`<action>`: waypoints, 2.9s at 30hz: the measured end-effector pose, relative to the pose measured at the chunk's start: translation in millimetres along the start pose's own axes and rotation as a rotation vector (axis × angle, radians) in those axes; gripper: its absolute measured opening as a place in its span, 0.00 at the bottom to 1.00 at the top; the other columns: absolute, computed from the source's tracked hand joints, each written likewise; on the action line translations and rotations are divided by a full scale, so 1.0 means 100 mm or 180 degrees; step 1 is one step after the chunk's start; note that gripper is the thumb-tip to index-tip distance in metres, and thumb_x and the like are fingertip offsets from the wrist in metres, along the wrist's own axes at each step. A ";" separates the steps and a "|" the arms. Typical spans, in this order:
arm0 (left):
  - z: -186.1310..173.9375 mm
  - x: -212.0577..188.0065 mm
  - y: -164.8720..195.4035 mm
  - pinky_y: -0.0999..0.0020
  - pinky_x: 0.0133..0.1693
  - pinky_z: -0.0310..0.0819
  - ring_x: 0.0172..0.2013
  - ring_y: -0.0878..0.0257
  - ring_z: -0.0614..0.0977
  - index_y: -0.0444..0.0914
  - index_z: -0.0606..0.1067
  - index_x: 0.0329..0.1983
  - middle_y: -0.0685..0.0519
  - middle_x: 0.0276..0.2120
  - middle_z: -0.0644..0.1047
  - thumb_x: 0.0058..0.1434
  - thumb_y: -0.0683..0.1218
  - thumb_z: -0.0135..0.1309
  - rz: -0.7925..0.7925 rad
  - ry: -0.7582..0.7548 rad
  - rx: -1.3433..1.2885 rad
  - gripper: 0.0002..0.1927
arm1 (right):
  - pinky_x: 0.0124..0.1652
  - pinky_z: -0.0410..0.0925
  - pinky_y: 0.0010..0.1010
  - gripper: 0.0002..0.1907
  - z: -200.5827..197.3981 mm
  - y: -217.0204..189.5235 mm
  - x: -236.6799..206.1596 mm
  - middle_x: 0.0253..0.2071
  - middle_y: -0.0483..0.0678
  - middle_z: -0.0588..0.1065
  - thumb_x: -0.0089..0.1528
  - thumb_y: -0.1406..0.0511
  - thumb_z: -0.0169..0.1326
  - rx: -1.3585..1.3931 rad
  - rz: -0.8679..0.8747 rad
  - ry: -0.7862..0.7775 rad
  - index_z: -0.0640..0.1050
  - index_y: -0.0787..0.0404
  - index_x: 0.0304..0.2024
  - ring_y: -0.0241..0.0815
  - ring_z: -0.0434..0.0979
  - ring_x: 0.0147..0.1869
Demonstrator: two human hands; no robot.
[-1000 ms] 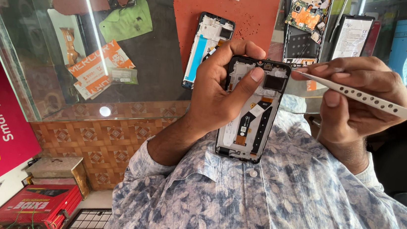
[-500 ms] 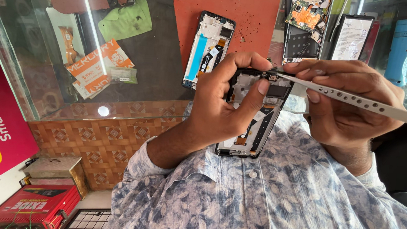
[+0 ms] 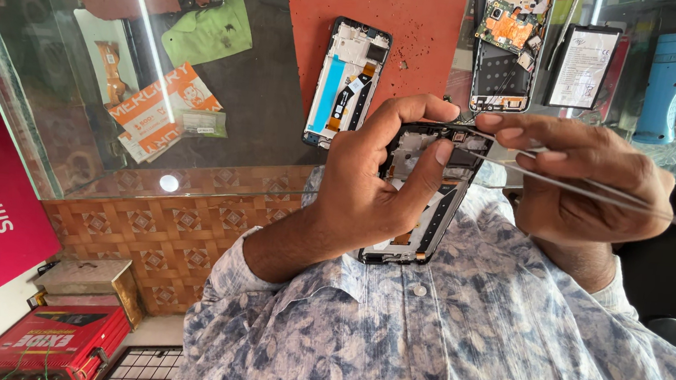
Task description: The person disassembles a smartphone by removing the motherboard and battery. They then use tweezers to carefully extract small internal components, such as the camera module and ribbon cables, from the phone's chassis.
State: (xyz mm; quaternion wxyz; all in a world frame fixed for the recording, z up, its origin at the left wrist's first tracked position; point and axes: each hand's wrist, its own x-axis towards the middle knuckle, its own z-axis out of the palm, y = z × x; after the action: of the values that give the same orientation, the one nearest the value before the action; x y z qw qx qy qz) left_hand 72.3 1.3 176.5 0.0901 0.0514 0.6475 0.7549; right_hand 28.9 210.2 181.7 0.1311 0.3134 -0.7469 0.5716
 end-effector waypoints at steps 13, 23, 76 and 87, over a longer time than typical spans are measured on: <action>0.00 0.00 0.04 0.82 0.23 0.72 0.25 0.78 0.81 0.32 0.68 0.63 0.55 0.32 0.81 0.77 0.43 0.51 0.0083 -0.0037 0.0128 0.15 | 0.46 0.81 0.60 0.05 -0.01 0.16 -0.08 0.40 0.72 0.76 0.64 0.77 0.53 0.0654 -0.0492 0.0288 0.70 0.75 0.40 0.63 0.82 0.50; 0.03 -0.01 0.00 0.82 0.26 0.76 0.31 0.77 0.83 0.32 0.68 0.64 0.52 0.36 0.82 0.79 0.43 0.51 0.0204 0.0027 0.0102 0.15 | 0.46 0.81 0.60 0.05 0.00 0.09 -0.02 0.40 0.72 0.76 0.63 0.80 0.51 0.0441 -0.0525 0.0180 0.69 0.75 0.40 0.63 0.82 0.50; 0.05 -0.01 -0.07 0.80 0.30 0.79 0.32 0.74 0.86 0.33 0.72 0.58 0.49 0.42 0.83 0.76 0.40 0.52 0.0648 -0.0248 0.0362 0.10 | 0.42 0.83 0.43 0.05 -0.30 -0.05 0.00 0.38 0.64 0.78 0.63 0.79 0.53 0.1449 0.1602 0.0217 0.71 0.72 0.40 0.56 0.86 0.46; 0.05 -0.01 -0.08 0.80 0.29 0.79 0.32 0.73 0.86 0.34 0.71 0.58 0.49 0.42 0.83 0.76 0.40 0.52 0.0710 -0.0259 0.0325 0.11 | 0.43 0.84 0.41 0.06 -0.31 -0.06 -0.02 0.39 0.63 0.78 0.66 0.79 0.55 0.1382 0.1696 0.0248 0.72 0.69 0.41 0.52 0.86 0.44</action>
State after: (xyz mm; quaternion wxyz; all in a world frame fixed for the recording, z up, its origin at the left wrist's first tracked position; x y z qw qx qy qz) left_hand 75.0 6.6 169.6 0.0291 0.1582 0.6712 0.7236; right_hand 29.0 239.2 195.4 -0.0641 0.1059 -0.6579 0.7429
